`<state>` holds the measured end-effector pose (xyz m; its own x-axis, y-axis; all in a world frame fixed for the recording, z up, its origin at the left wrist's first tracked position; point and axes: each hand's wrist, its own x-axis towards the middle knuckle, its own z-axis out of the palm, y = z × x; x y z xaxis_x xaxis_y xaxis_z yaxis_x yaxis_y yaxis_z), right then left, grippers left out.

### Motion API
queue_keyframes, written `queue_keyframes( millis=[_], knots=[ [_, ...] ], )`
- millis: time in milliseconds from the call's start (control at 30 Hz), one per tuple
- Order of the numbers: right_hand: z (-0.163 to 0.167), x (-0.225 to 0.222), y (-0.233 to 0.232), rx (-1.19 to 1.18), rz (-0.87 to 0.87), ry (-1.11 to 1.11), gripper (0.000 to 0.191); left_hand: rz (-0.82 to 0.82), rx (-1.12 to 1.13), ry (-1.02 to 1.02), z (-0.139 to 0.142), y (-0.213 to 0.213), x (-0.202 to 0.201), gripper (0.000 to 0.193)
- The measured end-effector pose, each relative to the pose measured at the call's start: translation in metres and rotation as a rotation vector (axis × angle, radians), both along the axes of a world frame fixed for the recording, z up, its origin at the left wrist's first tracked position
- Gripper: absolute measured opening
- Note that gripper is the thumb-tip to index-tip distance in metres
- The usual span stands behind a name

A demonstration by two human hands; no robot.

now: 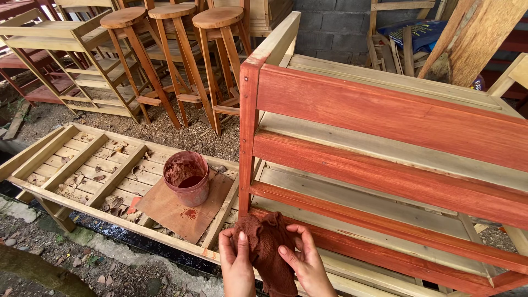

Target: The person applies a reddish wood stain to a slatted wooden rack using a cloth, wiping the stain across the frame rails and slats. They dip the cloth into a bucket of stain and work over different sides and edges of the rack, covering the bare wood.

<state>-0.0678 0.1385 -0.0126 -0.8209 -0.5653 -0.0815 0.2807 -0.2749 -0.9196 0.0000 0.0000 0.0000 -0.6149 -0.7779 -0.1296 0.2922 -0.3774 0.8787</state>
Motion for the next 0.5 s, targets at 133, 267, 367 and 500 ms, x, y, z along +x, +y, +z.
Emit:
queue_keyframes(
  millis=[133,267,367,500],
  knots=[
    [-0.048,-0.019,0.024,0.240,0.086,-0.093,0.055,0.030,0.084,0.094,0.013,0.009,0.003,0.018],
    [-0.069,-0.038,0.049,0.333,0.197,-0.128,0.055,0.081,0.164,0.179,0.014,0.017,0.005,0.018],
    [-0.064,-0.043,0.068,0.403,0.213,-0.180,0.048,0.092,0.141,0.217,0.002,0.024,0.008,0.019],
    [-0.055,-0.054,0.091,0.339,0.029,-0.189,0.037,0.174,0.100,0.259,-0.013,0.025,0.011,0.017]
  ],
)
